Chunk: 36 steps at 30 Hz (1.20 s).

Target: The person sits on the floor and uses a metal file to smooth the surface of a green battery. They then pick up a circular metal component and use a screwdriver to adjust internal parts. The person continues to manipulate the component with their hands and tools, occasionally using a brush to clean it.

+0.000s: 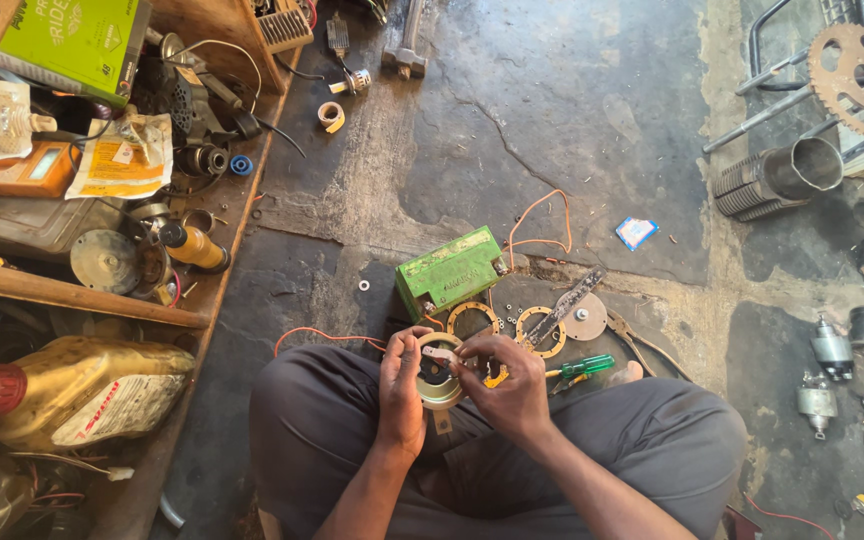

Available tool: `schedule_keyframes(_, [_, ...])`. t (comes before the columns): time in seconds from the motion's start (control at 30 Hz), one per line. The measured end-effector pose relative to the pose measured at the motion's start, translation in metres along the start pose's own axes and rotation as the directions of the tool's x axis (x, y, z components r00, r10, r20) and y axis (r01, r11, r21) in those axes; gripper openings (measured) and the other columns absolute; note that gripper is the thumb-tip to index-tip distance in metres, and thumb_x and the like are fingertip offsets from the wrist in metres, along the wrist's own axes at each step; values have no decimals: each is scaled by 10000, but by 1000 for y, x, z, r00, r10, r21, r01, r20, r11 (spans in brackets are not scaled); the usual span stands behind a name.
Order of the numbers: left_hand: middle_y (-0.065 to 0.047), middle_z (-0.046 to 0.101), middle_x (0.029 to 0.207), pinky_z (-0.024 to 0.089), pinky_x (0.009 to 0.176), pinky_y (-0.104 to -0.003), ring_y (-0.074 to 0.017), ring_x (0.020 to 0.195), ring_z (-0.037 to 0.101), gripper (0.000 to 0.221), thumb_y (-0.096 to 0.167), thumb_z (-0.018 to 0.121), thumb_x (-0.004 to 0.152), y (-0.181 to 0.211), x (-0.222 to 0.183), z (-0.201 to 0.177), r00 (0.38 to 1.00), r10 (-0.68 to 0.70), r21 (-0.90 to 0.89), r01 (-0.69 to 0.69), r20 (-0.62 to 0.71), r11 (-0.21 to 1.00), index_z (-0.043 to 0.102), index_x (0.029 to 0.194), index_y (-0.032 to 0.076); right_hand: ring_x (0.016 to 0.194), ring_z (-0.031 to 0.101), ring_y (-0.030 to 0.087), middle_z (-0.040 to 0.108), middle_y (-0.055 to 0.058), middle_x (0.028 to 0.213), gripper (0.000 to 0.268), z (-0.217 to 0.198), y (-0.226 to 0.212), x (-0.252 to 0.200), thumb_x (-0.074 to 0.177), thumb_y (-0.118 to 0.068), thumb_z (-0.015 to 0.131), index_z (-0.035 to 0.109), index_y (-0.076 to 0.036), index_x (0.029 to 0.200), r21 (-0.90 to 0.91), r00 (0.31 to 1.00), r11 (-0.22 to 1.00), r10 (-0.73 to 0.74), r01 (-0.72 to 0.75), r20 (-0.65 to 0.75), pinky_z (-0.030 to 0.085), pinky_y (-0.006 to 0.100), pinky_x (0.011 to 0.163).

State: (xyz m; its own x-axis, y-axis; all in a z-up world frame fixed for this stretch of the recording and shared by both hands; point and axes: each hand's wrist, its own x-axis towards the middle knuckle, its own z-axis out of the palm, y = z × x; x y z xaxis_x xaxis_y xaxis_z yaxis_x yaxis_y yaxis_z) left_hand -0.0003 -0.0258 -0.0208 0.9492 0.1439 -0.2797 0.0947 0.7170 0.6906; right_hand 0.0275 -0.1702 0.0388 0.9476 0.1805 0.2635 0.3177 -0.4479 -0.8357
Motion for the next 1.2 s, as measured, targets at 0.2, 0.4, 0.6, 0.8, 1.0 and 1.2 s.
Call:
schedule_keyframes(0.2, [-74, 652, 1057, 535, 824, -272, -108, 950, 645, 313, 287, 558, 1042, 0, 0, -1, 999, -15, 24, 15, -31, 1000, 566, 1208, 21, 622, 664, 135, 757, 26, 876, 203, 3, -1, -3, 721, -98, 854, 740, -83, 889, -52, 997, 996, 71, -69, 24, 539, 286, 587])
schedule_keyframes(0.4, [-80, 654, 1056, 539, 813, -274, -118, 944, 649, 291, 253, 572, 1033, 0, -1, 0, 999, -21, 6, 21, -36, 1000, 567, 1210, 23, 611, 639, 140, 738, 25, 851, 215, 5, 1, -5, 722, -94, 861, 721, -75, 884, -61, 996, 996, 73, -70, 47, 532, 292, 579])
schedule_keyframes(0.6, [-72, 646, 1065, 539, 818, -269, -116, 958, 639, 271, 217, 577, 1027, 4, -2, 3, 998, -31, -20, 31, -49, 999, 567, 1218, 24, 722, 685, 159, 706, 40, 916, 268, 5, -2, -5, 725, -100, 865, 712, -81, 944, -70, 999, 997, -7, 11, 49, 560, 303, 645])
schedule_keyframes(0.8, [-91, 648, 1066, 558, 793, -276, -126, 923, 638, 365, 15, 668, 885, 13, -6, 11, 996, -32, 93, 39, -77, 995, 556, 1233, 27, 931, 683, 225, 632, 103, 1067, 362, 3, -7, -5, 689, -100, 875, 740, -64, 1023, -92, 997, 996, -3, 10, 74, 595, 325, 733])
schedule_keyframes(1.0, [-94, 663, 1067, 586, 756, -280, -124, 914, 657, 424, 1, 685, 844, 20, -7, 17, 996, -44, 172, 57, -77, 983, 536, 1240, 28, 975, 697, 234, 659, 88, 1076, 295, 3, -6, -5, 722, -101, 864, 769, -67, 999, -111, 999, 994, -15, 21, 52, 583, 343, 778])
schedule_keyframes(1.2, [-104, 672, 1072, 585, 775, -280, -133, 927, 665, 415, 3, 682, 847, 19, -7, 17, 996, -43, 152, 56, -83, 987, 538, 1236, 26, 936, 692, 225, 664, 77, 1063, 287, 3, -3, -6, 723, -106, 869, 776, -85, 994, -107, 999, 994, 15, -10, 52, 575, 343, 719])
